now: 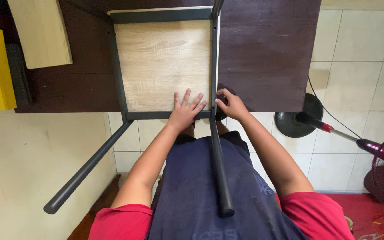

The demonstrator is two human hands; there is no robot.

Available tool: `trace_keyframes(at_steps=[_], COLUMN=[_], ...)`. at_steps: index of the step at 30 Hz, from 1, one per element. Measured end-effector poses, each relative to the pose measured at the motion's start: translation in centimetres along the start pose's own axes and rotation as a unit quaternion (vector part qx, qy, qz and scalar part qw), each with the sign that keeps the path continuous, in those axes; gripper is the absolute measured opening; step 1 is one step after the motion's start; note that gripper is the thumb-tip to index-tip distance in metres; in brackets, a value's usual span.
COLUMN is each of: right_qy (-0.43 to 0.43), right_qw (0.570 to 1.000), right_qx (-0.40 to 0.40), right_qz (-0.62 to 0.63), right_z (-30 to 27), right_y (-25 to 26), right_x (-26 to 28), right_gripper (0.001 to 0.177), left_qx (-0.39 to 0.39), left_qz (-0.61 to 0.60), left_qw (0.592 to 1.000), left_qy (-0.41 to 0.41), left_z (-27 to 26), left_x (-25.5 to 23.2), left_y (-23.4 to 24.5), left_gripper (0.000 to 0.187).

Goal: The person assembles a small table by inserting and tightening screws into the metal frame and wooden top. They use a hammer to secure the components and adjust the alignment of the frame.

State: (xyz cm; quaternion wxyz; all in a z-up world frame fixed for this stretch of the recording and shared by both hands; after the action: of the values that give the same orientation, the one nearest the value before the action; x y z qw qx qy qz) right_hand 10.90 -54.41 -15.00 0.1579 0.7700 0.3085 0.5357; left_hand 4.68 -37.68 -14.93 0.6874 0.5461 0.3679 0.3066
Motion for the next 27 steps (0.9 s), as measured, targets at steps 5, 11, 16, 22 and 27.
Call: trace_keyframes(at_steps=[5, 11, 16, 22, 27], right_qy=[0.01, 0.082, -0.015, 0.067, 0.094], right_qw=[0.999, 0.992, 0.998, 0.978, 0.99], right_qx=[-0.007, -0.073, -0.03, -0.011, -0.039], right_qz=[0.031, 0.063, 0.051, 0.199, 0.097], right_z=[-0.2, -0.6, -1.3, -2.0, -2.5], right_y=[-0.5, 1.4, 1.6, 2.9, 3.4], right_x=[-1.0, -0.1, -0.4, 2.9, 3.4], right_gripper=[0.028, 0.016, 0.01, 0.014, 0.017], left_qx=[0.021, 0.077, 0.108, 0.07, 0.137], left_qz=[-0.038, -0.03, -0.065, -0.088, -0.096], left_qw=[0.999, 0.996, 0.991, 0.989, 0.977], left_qy=[0.018, 0.014, 0.043, 0.096, 0.132], left_z=[-0.1, 0.5, 0.5, 0.9, 0.8], left_x=[0.1, 0.1, 0.5, 1.5, 1.8], left_y=[-0.6, 0.0, 0.3, 0.5, -0.4], left_gripper=[0.078, 0.083, 0.08, 0.085, 0.088])
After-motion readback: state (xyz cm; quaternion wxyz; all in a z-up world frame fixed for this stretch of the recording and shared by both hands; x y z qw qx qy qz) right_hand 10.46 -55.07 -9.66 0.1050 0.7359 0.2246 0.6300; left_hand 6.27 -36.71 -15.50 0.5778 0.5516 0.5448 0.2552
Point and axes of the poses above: each hand's wrist, its own z-axis towards the middle knuckle, its own y-axis out of the back of the hand, x = y × z, the point moved 10 cm from there along z, towards the middle knuckle, and after that the axes turned 15 degrees about -x, right-handed, at the moved point
